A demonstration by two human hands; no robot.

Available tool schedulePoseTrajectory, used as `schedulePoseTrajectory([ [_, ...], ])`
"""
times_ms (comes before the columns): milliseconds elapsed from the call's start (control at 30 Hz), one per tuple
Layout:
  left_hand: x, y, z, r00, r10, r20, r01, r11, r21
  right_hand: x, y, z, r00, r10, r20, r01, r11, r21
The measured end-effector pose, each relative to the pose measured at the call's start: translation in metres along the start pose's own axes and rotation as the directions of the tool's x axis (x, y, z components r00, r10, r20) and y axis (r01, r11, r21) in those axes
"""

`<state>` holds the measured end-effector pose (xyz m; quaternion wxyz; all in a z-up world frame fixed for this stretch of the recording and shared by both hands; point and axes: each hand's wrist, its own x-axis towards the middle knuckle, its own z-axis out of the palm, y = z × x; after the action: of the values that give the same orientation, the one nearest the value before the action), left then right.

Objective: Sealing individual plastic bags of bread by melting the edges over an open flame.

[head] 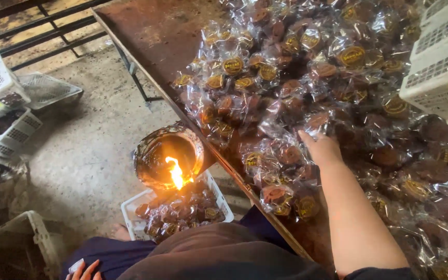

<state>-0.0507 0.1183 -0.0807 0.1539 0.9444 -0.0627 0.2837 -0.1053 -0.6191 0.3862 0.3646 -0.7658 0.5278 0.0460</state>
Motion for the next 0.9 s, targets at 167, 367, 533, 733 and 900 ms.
schedulePoseTrajectory([
  [167, 0.008, 0.025, -0.050, 0.976, 0.153, 0.152, -0.175, 0.974, 0.144, 0.000, -0.017, 0.015, 0.995, -0.085, 0.050, 0.088, 0.995, -0.049],
  [367, 0.016, 0.030, -0.072, 0.895, 0.107, 0.433, -0.247, 0.927, 0.281, -0.005, -0.019, 0.033, 0.980, -0.189, 0.065, 0.193, 0.979, -0.059],
  [533, 0.028, 0.031, -0.077, 0.821, 0.127, 0.557, -0.334, 0.898, 0.287, 0.001, -0.002, 0.054, 0.973, -0.223, -0.066, 0.221, 0.975, -0.033],
  [733, 0.037, 0.037, -0.077, 0.617, -0.328, 0.715, 0.248, 0.944, 0.219, 0.021, 0.020, 0.062, 0.950, -0.197, -0.243, 0.256, 0.937, 0.239],
  [900, 0.048, 0.042, -0.091, 0.481, -0.398, 0.781, 0.437, 0.881, 0.179, 0.015, 0.010, 0.034, 0.910, -0.160, -0.384, 0.340, 0.818, 0.465],
])
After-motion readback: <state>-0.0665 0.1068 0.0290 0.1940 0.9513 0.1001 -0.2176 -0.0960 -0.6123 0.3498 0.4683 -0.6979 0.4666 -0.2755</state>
